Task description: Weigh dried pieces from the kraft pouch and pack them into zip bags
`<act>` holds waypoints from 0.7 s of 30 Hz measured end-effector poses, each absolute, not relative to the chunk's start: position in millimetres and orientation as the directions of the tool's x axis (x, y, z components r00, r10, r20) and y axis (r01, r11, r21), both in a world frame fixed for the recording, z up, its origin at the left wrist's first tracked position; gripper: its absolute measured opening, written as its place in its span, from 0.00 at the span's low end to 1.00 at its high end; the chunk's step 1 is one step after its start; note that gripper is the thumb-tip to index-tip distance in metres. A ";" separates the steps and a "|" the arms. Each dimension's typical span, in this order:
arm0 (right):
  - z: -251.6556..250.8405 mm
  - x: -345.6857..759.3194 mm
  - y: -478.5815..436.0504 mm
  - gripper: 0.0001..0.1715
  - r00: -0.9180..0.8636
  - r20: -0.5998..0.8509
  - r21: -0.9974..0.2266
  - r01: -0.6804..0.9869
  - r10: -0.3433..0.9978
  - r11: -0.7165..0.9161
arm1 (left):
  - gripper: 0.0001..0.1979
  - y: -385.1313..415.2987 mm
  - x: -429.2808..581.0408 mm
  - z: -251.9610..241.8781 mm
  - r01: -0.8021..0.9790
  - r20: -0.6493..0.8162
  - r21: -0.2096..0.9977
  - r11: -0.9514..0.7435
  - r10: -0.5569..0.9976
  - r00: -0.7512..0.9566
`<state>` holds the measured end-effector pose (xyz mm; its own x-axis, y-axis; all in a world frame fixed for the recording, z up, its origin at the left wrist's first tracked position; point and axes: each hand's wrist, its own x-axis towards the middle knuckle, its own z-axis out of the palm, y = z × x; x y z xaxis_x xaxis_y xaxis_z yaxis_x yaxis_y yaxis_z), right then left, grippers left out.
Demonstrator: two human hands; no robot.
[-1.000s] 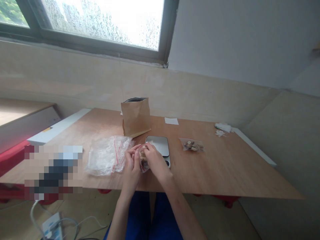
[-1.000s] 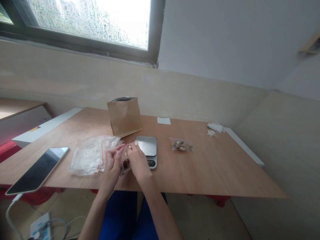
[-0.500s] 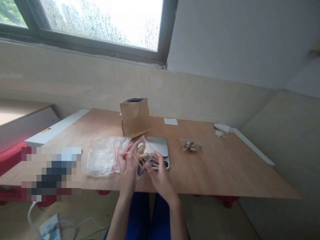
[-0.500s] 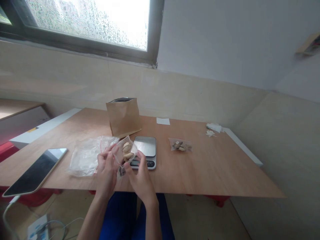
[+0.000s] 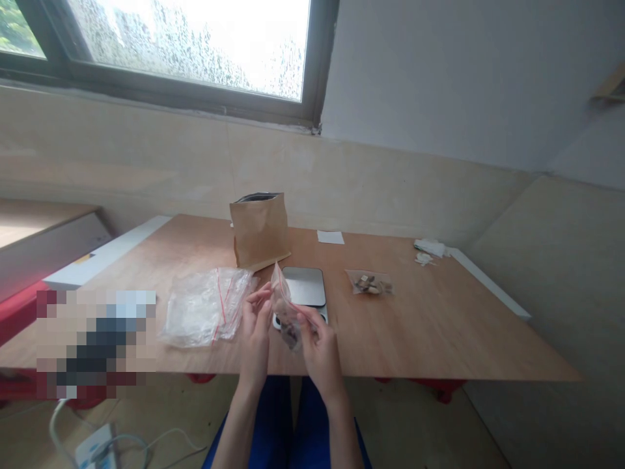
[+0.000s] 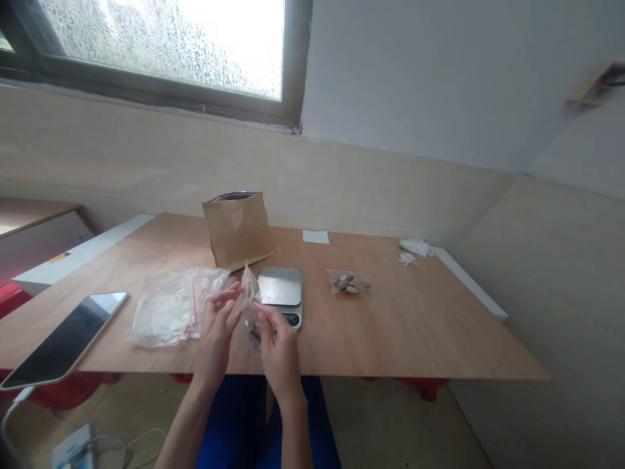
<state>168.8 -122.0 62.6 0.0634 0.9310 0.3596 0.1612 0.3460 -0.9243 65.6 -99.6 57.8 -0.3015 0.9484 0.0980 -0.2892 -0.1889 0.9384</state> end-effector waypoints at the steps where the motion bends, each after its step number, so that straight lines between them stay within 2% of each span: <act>1: 62.7 172.5 -122.5 0.15 0.086 0.351 -0.930 0.146 0.932 0.337 | 0.13 -98.7 62.6 56.3 -0.228 0.102 0.957 -0.181 0.943 -0.317; 4: 63.1 182.5 -123.2 0.15 0.121 0.285 -0.958 0.063 0.951 0.279 | 0.19 -96.6 54.0 53.3 -0.121 0.119 0.979 -0.164 0.942 -0.313; 8: 61.1 190.6 -121.4 0.17 0.158 0.236 -0.970 -0.020 0.959 0.242 | 0.24 -94.9 48.1 50.5 -0.240 0.060 0.965 -0.103 0.982 -0.179; 13: 52.1 198.7 -118.8 0.18 0.226 0.217 -0.970 -0.063 0.950 0.237 | 0.14 -92.5 46.7 45.1 -0.252 0.088 0.962 -0.103 0.994 -0.070; 17: 44.0 208.9 -118.0 0.22 0.179 0.207 -0.977 -0.017 0.962 0.213 | 0.15 -93.0 46.5 43.9 -0.253 0.082 0.962 -0.105 0.991 -0.101; 21: 41.4 216.3 -117.7 0.22 0.173 0.214 -0.977 0.040 0.962 0.210 | 0.16 -95.0 46.0 44.9 -0.209 0.104 0.969 -0.131 0.986 -0.133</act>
